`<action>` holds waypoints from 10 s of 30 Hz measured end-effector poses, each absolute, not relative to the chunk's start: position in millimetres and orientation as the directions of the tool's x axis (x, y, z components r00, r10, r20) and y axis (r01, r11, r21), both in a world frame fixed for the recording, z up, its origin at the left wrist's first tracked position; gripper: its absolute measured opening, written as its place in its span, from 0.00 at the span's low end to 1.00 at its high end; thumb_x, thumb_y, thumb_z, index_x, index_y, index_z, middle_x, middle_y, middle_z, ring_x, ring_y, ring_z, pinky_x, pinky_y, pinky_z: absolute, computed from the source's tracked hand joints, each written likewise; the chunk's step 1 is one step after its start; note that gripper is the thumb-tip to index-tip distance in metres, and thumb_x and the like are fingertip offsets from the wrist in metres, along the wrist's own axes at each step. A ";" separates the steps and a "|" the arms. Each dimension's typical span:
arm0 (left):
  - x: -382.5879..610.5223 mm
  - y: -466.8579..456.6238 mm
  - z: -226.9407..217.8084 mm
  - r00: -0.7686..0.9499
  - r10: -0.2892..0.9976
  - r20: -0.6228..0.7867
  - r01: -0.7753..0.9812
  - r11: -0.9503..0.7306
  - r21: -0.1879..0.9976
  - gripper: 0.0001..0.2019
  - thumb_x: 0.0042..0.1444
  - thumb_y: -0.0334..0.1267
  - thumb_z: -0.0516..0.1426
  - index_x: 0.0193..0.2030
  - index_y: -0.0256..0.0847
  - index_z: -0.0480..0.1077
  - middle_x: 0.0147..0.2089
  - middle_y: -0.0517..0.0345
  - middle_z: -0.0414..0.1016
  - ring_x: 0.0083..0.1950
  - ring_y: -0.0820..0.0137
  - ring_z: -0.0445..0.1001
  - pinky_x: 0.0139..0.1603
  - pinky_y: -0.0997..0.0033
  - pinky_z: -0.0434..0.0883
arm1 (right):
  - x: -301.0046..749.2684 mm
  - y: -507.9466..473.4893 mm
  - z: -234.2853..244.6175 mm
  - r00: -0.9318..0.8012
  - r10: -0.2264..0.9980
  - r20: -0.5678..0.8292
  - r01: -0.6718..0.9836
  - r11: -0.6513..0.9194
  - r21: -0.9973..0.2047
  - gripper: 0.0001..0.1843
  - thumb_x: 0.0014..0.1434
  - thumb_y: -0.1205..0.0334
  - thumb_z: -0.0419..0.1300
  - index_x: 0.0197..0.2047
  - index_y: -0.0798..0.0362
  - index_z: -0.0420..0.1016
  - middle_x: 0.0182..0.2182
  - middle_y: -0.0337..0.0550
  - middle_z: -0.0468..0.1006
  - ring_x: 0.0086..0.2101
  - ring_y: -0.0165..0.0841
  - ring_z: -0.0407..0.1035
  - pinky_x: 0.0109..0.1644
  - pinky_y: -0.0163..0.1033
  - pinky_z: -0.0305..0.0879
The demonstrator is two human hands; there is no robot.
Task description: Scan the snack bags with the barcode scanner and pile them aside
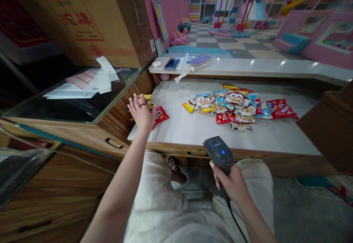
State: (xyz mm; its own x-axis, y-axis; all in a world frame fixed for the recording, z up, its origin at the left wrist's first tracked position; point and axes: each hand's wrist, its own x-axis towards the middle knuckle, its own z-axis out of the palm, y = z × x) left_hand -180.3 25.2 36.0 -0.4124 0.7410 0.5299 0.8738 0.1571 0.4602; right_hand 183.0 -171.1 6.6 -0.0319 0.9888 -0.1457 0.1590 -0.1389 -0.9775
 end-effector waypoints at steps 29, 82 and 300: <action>-37.2 -10.2 -6.8 0.051 0.966 -0.253 -0.647 0.225 0.729 0.08 0.68 0.37 0.67 0.50 0.35 0.81 0.51 0.43 0.89 0.54 0.59 0.88 0.56 0.63 0.84 | 177.9 -173.0 18.4 0.032 0.986 -0.163 0.156 -0.166 -0.974 0.19 0.59 0.43 0.70 0.28 0.47 0.73 0.13 0.34 0.71 0.13 0.32 0.66 0.20 0.34 0.63; 60.4 126.5 28.0 0.205 0.861 0.466 0.539 -0.497 0.680 0.26 0.68 0.40 0.64 0.71 0.37 0.76 0.79 0.32 0.70 0.85 0.43 0.61 0.88 0.34 0.41 | 196.3 -170.1 15.3 0.119 0.977 -0.178 0.111 -0.192 -0.975 0.20 0.57 0.43 0.71 0.27 0.46 0.71 0.13 0.33 0.70 0.13 0.32 0.65 0.19 0.35 0.62; -18.9 53.4 45.1 -0.069 0.876 0.478 0.341 -0.430 0.836 0.23 0.58 0.35 0.70 0.61 0.43 0.78 0.75 0.37 0.75 0.83 0.44 0.62 0.88 0.40 0.39 | 199.2 -176.0 6.4 0.090 0.981 -0.171 0.115 -0.181 -0.977 0.28 0.60 0.34 0.72 0.25 0.46 0.70 0.12 0.34 0.69 0.13 0.33 0.65 0.19 0.37 0.64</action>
